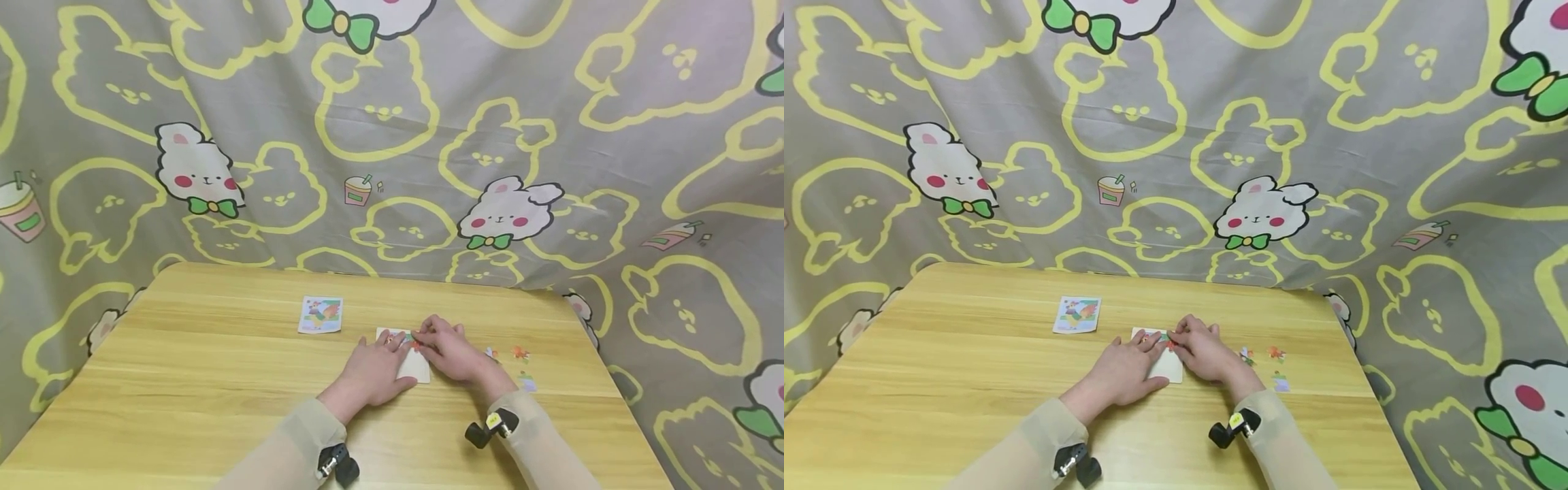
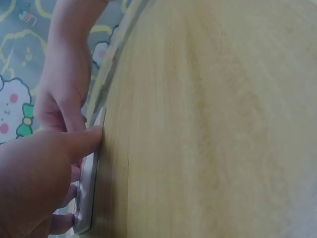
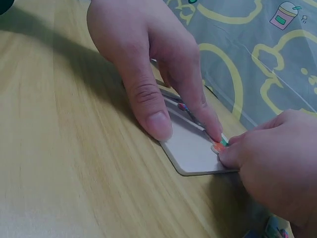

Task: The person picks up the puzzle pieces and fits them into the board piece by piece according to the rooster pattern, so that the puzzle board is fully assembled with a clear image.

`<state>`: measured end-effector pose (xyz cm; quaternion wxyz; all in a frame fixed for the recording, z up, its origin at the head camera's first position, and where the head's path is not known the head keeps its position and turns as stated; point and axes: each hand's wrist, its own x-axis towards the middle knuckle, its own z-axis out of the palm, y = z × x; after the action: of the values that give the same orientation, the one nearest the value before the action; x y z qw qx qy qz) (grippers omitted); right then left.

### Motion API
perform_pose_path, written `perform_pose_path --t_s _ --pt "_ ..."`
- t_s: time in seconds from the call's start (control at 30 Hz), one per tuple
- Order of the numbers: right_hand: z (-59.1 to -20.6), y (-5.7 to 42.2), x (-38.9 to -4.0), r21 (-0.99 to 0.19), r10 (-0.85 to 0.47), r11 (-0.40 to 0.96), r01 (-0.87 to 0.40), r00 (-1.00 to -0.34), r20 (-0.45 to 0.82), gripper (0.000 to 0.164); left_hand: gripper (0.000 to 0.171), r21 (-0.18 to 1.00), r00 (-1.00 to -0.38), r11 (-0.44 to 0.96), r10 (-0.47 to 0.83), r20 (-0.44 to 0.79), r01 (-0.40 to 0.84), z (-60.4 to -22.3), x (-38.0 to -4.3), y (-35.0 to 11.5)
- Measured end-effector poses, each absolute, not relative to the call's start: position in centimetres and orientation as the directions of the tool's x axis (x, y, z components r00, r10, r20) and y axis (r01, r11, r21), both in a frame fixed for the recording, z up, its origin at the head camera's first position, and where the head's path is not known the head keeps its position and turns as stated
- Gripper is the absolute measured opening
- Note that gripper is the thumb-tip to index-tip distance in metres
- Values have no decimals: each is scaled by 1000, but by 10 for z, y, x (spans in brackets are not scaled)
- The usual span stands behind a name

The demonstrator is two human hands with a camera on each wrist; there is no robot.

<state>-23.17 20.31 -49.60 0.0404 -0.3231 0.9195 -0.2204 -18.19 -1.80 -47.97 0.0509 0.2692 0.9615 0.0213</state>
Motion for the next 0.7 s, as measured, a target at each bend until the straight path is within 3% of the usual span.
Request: perform_pose_path --t_s 0.4,0.7 --pt "-506 200 -228 -554 -519 663 -503 -843 143 41 77 71 -848 853 521 -93 517 -478 -182 -18" --pt "-505 199 -227 -560 -493 679 -475 -860 132 40 76 79 -847 853 522 -100 517 -481 -183 -19"
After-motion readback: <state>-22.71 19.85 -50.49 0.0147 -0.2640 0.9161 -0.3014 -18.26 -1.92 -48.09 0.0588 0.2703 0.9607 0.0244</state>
